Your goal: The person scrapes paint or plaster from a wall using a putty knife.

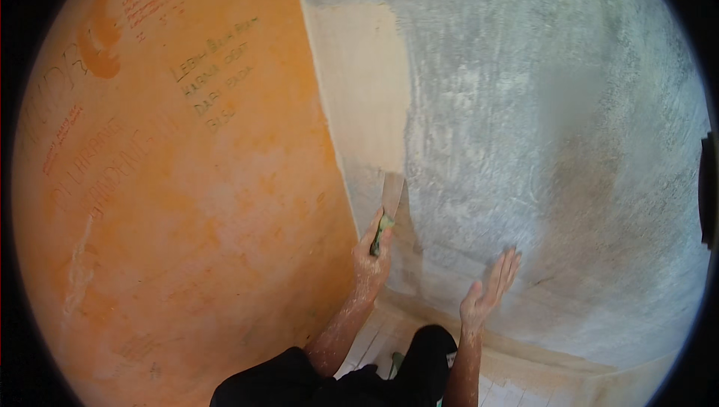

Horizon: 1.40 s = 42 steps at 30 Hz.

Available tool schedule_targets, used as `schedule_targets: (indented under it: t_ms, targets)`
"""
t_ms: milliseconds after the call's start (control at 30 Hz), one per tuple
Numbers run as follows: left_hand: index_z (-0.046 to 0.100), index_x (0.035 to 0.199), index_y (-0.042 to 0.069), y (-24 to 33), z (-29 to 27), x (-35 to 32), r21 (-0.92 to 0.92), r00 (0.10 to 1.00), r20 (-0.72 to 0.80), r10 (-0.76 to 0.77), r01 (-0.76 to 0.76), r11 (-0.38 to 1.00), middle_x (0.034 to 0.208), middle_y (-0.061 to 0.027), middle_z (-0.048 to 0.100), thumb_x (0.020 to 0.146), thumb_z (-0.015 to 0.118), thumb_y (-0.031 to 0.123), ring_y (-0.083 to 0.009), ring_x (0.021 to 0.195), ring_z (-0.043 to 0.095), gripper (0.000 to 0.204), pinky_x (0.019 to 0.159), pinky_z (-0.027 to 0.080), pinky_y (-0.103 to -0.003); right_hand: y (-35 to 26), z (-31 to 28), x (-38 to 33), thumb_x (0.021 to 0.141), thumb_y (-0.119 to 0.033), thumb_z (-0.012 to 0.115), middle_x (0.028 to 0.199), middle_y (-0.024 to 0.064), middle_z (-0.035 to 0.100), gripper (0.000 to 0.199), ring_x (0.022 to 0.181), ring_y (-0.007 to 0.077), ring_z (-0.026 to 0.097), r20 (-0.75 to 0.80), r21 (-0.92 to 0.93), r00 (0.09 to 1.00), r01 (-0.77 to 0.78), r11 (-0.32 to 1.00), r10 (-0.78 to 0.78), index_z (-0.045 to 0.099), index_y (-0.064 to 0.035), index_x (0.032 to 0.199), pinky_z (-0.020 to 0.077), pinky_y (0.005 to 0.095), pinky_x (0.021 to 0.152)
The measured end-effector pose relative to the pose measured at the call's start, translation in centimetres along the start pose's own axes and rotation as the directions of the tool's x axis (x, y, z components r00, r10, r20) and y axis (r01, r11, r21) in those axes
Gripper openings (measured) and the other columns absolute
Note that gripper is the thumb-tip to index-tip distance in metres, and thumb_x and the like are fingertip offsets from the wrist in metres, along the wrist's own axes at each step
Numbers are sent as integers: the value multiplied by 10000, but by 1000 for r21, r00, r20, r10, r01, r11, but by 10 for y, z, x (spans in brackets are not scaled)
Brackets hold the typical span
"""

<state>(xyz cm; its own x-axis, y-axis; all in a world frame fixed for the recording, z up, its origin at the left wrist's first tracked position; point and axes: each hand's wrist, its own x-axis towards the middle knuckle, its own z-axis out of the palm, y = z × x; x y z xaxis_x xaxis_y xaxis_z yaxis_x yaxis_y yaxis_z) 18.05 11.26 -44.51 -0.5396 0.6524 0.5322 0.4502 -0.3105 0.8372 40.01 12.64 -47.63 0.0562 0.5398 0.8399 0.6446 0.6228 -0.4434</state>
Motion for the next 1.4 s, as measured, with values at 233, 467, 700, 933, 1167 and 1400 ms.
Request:
schedule_targets:
  t_ms: [233, 467, 700, 933, 1167, 1400]
  targets:
    - [503, 1345, 47, -12, -5, -1, -62, 990, 139, 8, 0, 998, 1028, -173, 681, 944, 587, 256, -177, 921, 644, 460, 791, 498, -297, 52, 47, 11, 967, -526, 344, 1558, 218, -98, 808, 1396, 477, -165, 181, -292, 957, -167, 942, 226, -35, -58, 1506, -162, 655, 1043]
    - [558, 1243, 22, -5, -31, -3, -210, 756, 443, -483, 611, 763, 757, -8, 573, 932, 618, 282, -55, 587, 520, 410, 515, 423, -205, 70, 38, 2, 977, -539, 295, 1518, 205, -260, 800, 1341, 447, -327, 173, -482, 976, -35, 875, 134, -83, -64, 1498, -232, 626, 1011]
    - [542, 1210, 17, -10, -42, 31, -436, 708, 629, -320, 662, 609, 801, -1, 559, 975, 522, 367, -70, 582, 518, 423, 479, 384, -201, 71, 37, 2, 967, -562, 305, 1506, 230, -270, 816, 1324, 505, -310, 169, -408, 969, -97, 908, 179, -83, -80, 1500, -210, 670, 997]
    - [532, 1176, 20, -33, -33, 30, -450, 553, 805, -213, 805, 387, 760, -7, 508, 983, 481, 408, -82, 523, 440, 437, 427, 356, -212, 73, 33, 0, 962, -566, 317, 1501, 228, -283, 820, 1321, 510, -311, 173, -438, 972, -67, 897, 157, -80, -96, 1504, -194, 689, 990]
    - [470, 1122, 68, 13, -15, 52, -560, 559, 829, -30, 826, -67, 679, 2, 417, 1000, 408, 426, -69, 456, 333, 383, 391, 285, -174, 73, 30, -3, 957, -571, 329, 1487, 238, -307, 851, 1324, 483, -331, 212, -469, 967, -24, 883, 139, -103, -72, 1494, -209, 661, 1002]
    - [442, 1087, 92, -40, -1, 5, -310, 390, 916, 89, 832, -460, 615, 23, 344, 984, 355, 525, -53, 420, 272, 454, 346, 216, -190, 70, 33, -1, 950, -581, 342, 1465, 241, -345, 858, 1284, 550, -334, 249, -458, 959, -7, 889, 136, -144, -126, 1492, -187, 728, 953]
